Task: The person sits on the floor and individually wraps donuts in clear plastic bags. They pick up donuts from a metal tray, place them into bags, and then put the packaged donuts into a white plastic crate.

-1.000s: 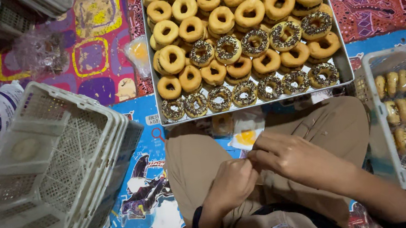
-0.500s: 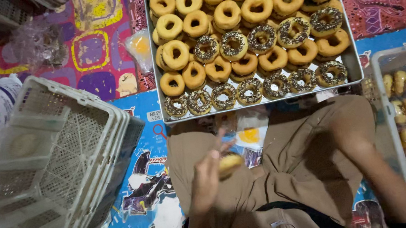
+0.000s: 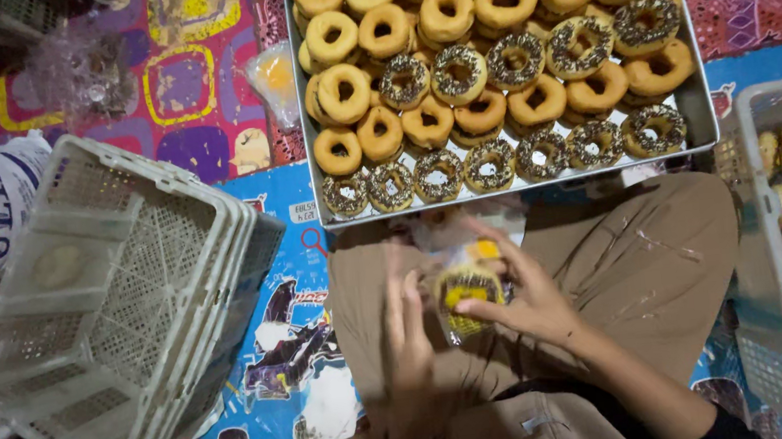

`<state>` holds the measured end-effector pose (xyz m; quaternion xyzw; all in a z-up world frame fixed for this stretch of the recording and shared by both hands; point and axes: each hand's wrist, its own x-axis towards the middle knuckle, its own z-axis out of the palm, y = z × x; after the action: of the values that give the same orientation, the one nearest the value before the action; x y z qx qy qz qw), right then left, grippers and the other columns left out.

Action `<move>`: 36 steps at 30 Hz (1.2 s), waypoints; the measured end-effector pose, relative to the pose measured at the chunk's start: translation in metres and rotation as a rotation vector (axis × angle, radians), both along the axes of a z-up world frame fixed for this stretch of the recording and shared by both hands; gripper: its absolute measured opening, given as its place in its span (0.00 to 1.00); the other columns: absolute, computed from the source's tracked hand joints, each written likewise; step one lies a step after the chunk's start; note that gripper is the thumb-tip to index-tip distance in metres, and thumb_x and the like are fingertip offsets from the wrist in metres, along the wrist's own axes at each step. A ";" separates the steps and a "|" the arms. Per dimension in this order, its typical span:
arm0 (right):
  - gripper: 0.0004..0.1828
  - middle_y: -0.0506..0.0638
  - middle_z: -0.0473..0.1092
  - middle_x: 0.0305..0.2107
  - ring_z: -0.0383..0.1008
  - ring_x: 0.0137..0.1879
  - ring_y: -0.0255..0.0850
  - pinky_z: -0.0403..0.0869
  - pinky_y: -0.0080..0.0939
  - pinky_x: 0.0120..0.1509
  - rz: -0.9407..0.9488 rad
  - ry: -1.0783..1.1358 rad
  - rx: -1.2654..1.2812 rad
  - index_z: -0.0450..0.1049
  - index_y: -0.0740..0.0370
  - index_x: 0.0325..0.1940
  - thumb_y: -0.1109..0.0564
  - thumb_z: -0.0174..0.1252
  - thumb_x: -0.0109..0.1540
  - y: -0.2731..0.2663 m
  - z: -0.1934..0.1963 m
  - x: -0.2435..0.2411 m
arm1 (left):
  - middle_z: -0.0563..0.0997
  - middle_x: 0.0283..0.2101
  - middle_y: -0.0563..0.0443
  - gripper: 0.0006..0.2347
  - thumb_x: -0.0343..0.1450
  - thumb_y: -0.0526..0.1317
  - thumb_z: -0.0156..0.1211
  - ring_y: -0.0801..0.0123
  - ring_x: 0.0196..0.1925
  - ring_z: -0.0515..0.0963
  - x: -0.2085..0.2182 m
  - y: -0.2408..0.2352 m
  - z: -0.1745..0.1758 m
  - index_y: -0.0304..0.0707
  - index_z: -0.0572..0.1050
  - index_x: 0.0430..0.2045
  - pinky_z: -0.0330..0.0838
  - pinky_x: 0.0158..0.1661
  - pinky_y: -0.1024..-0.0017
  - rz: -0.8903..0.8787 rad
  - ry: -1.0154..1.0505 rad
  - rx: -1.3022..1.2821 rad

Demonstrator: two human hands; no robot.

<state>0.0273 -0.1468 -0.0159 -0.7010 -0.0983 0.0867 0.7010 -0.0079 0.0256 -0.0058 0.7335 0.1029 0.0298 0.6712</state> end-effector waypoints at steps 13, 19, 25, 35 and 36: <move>0.11 0.48 0.72 0.32 0.69 0.38 0.34 0.68 0.35 0.44 -0.177 0.332 0.433 0.74 0.66 0.38 0.59 0.62 0.72 0.014 -0.100 0.014 | 0.81 0.31 0.50 0.12 0.80 0.40 0.50 0.76 0.33 0.77 0.025 0.020 -0.030 0.29 0.77 0.36 0.70 0.34 0.77 0.025 0.218 -0.149; 0.05 0.48 0.77 0.33 0.75 0.39 0.31 0.73 0.32 0.46 -0.290 0.220 0.202 0.80 0.65 0.37 0.60 0.62 0.64 0.041 -0.135 -0.005 | 0.80 0.42 0.47 0.06 0.75 0.36 0.64 0.68 0.43 0.81 0.010 0.044 -0.077 0.30 0.82 0.34 0.75 0.42 0.73 0.253 -0.215 0.294; 0.09 0.55 0.78 0.31 0.70 0.34 0.36 0.68 0.36 0.40 -0.183 0.758 0.084 0.80 0.67 0.39 0.57 0.65 0.63 0.058 -0.190 -0.059 | 0.82 0.30 0.48 0.07 0.70 0.38 0.67 0.72 0.32 0.80 -0.036 0.059 -0.095 0.33 0.82 0.32 0.73 0.34 0.73 0.246 0.418 0.402; 0.21 0.57 0.75 0.32 0.74 0.34 0.46 0.72 0.50 0.37 -0.498 0.580 -0.077 0.73 0.72 0.47 0.52 0.67 0.59 0.058 -0.266 0.057 | 0.82 0.32 0.41 0.09 0.66 0.39 0.67 0.60 0.36 0.78 0.094 0.028 -0.275 0.31 0.79 0.31 0.73 0.40 0.62 0.135 -0.020 0.546; 0.20 0.57 0.76 0.32 0.76 0.35 0.46 0.74 0.48 0.38 -0.509 0.403 -0.185 0.75 0.71 0.45 0.53 0.68 0.56 0.058 -0.276 0.064 | 0.82 0.34 0.38 0.10 0.66 0.40 0.65 0.54 0.39 0.78 0.108 0.024 -0.290 0.31 0.79 0.32 0.72 0.43 0.58 0.066 -0.043 0.716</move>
<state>0.0912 -0.0891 -0.2921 -0.7324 0.2288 0.0546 0.6389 0.0997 0.0499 -0.2958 0.9176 0.0955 0.1007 0.3726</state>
